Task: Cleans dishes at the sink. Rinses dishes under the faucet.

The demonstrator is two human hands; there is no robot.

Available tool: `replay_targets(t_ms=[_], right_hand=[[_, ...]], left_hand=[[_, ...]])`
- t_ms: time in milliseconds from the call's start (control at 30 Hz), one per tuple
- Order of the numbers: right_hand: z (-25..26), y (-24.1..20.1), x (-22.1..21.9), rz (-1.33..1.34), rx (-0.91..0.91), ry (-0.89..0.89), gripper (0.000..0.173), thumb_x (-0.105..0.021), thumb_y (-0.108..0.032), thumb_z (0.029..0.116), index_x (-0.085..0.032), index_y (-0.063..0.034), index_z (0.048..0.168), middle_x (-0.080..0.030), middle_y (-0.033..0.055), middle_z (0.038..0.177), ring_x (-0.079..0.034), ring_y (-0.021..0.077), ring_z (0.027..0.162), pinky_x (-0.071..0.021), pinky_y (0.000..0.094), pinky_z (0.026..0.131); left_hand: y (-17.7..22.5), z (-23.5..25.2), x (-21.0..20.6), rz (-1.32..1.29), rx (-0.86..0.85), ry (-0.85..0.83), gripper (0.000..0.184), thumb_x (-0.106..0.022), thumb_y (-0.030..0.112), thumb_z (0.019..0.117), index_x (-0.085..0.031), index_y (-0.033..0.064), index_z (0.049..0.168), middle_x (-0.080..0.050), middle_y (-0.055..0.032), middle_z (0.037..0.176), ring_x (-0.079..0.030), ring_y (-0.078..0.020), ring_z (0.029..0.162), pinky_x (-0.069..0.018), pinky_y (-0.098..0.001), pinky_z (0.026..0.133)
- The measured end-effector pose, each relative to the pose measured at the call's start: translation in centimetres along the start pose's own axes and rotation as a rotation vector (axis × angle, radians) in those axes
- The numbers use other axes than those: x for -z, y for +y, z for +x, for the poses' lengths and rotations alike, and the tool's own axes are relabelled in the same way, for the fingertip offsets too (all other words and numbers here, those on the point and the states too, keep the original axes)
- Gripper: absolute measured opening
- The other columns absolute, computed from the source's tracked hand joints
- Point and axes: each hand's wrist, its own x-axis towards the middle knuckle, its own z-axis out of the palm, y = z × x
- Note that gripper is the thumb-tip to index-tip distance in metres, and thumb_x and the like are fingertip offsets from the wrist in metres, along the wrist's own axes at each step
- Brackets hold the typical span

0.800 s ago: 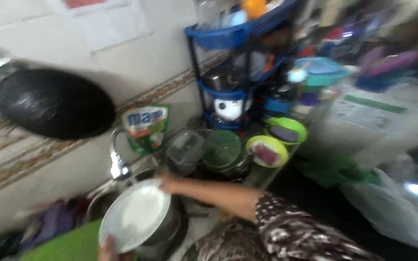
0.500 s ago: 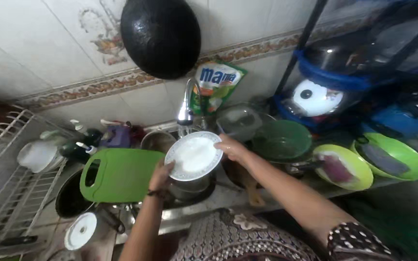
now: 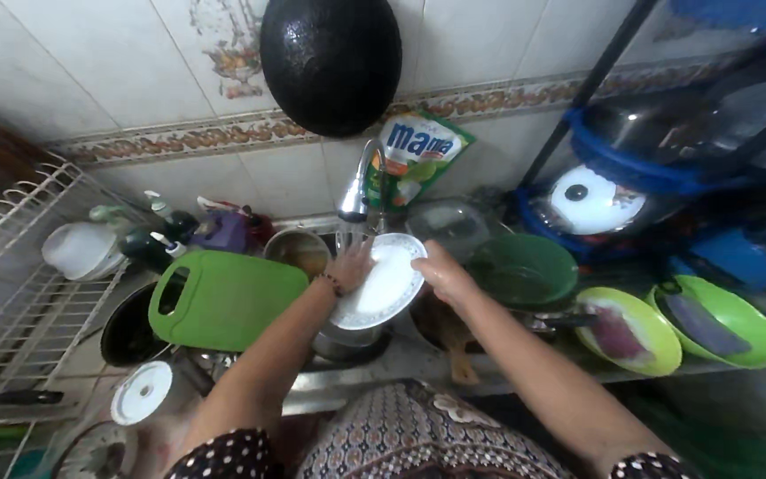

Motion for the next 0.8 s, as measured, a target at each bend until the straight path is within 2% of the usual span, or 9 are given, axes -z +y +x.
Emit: replay_targets(t_ms=[100,200,267,300,367,467,567,667,800], right_hand=[[0.1,0.3,1.6,-0.043,0.063,0.079,0.039,-0.055,-0.001,0.1015,-0.044,-0.0013,0.139,-0.062,0.0241,0.113,-0.069,0.0292,0.085,-0.0595,0.0426,0.069],[0.4,0.8,2.4,-0.1,0.121,0.169,0.038,-0.056,-0.004,0.1013,-0.046,-0.0025,0.138,-0.062,0.0252,0.115,-0.068,0.0332,0.091,-0.0576,0.0496,0.074],[0.6,1.0,2.5,-0.139,0.152,0.227,0.04,-0.055,-0.007,0.1026,-0.045,-0.0032,0.141,-0.062,0.0271,0.117,-0.067,0.0378,0.098,-0.0551,0.0556,0.08],[0.8,1.1,2.3,-0.151,0.167,0.249,0.04,-0.055,-0.008,0.1036,-0.044,-0.003,0.142,-0.062,0.0282,0.119,-0.066,0.0403,0.103,-0.0537,0.0584,0.083],[1.0,1.3,1.8,-0.162,0.205,0.289,0.041,-0.054,-0.01,0.105,-0.042,-0.0029,0.143,-0.062,0.0292,0.119,-0.065,0.0424,0.105,-0.0524,0.06,0.086],[1.7,2.2,0.6,-0.159,0.28,0.344,0.041,-0.054,-0.012,0.1059,-0.04,-0.0012,0.143,-0.064,0.0294,0.115,-0.067,0.0424,0.103,-0.0535,0.0594,0.086],[3.0,3.2,-0.8,-0.093,0.313,0.375,0.041,-0.054,-0.011,0.1058,-0.039,-0.0008,0.142,-0.063,0.0289,0.117,-0.067,0.0418,0.104,-0.0535,0.0587,0.088],[4.1,3.9,-2.5,0.013,0.303,0.384,0.042,-0.053,-0.011,0.1064,-0.037,-0.002,0.144,-0.062,0.0281,0.119,-0.067,0.0396,0.105,-0.054,0.0562,0.089],[5.4,5.0,-4.9,0.158,0.314,0.34,0.046,-0.052,-0.01,0.1062,-0.032,-0.0024,0.147,-0.058,0.0277,0.13,-0.064,0.037,0.114,-0.0531,0.0544,0.094]], left_hand=[[-1.8,0.1,-0.4,-0.115,0.029,-0.01,0.06,-0.034,0.03,0.1121,-0.015,0.0053,0.163,-0.016,-0.0199,0.169,-0.021,-0.0413,0.154,-0.017,-0.0572,0.124],[-2.5,-0.1,-1.1,-0.325,0.075,0.057,0.055,-0.034,0.025,0.1123,-0.022,-0.0016,0.16,-0.036,-0.0274,0.159,-0.041,-0.0417,0.145,-0.0309,-0.0546,0.12],[-2.1,-0.4,-1.4,-0.441,0.145,0.108,0.05,-0.036,0.023,0.1122,-0.032,-0.0031,0.155,-0.052,-0.0325,0.143,-0.055,-0.0456,0.13,-0.0408,-0.0582,0.111],[-1.9,-0.5,-1.4,-0.491,0.197,0.123,0.048,-0.035,0.023,0.1124,-0.036,-0.0041,0.153,-0.056,-0.0344,0.137,-0.058,-0.0472,0.126,-0.0425,-0.0592,0.109],[-1.8,-0.7,-1.8,-0.639,0.286,0.191,0.047,-0.034,0.025,0.1126,-0.046,-0.0063,0.145,-0.058,-0.0346,0.131,-0.059,-0.0461,0.121,-0.0446,-0.0587,0.106],[-0.8,-1.3,-2.3,-0.9,0.396,0.298,0.045,-0.037,0.026,0.1121,-0.051,-0.0071,0.139,-0.06,-0.0317,0.127,-0.062,-0.0414,0.115,-0.0484,-0.0563,0.1],[0.2,-1.5,-3.1,-1.18,0.473,0.394,0.039,-0.038,0.021,0.112,-0.051,-0.005,0.137,-0.062,-0.0262,0.118,-0.065,-0.0317,0.1,-0.0546,-0.048,0.09],[1.1,-2.0,-3.5,-1.422,0.521,0.464,0.036,-0.04,0.016,0.111,-0.046,-0.0067,0.139,-0.061,-0.027,0.122,-0.067,-0.0309,0.101,-0.0572,-0.0448,0.088],[2.7,-2.7,-3.6,-1.676,0.56,0.519,0.031,-0.042,0.011,0.1096,-0.045,-0.005,0.137,-0.063,-0.0224,0.112,-0.07,-0.0251,0.086,-0.0605,-0.039,0.078]])
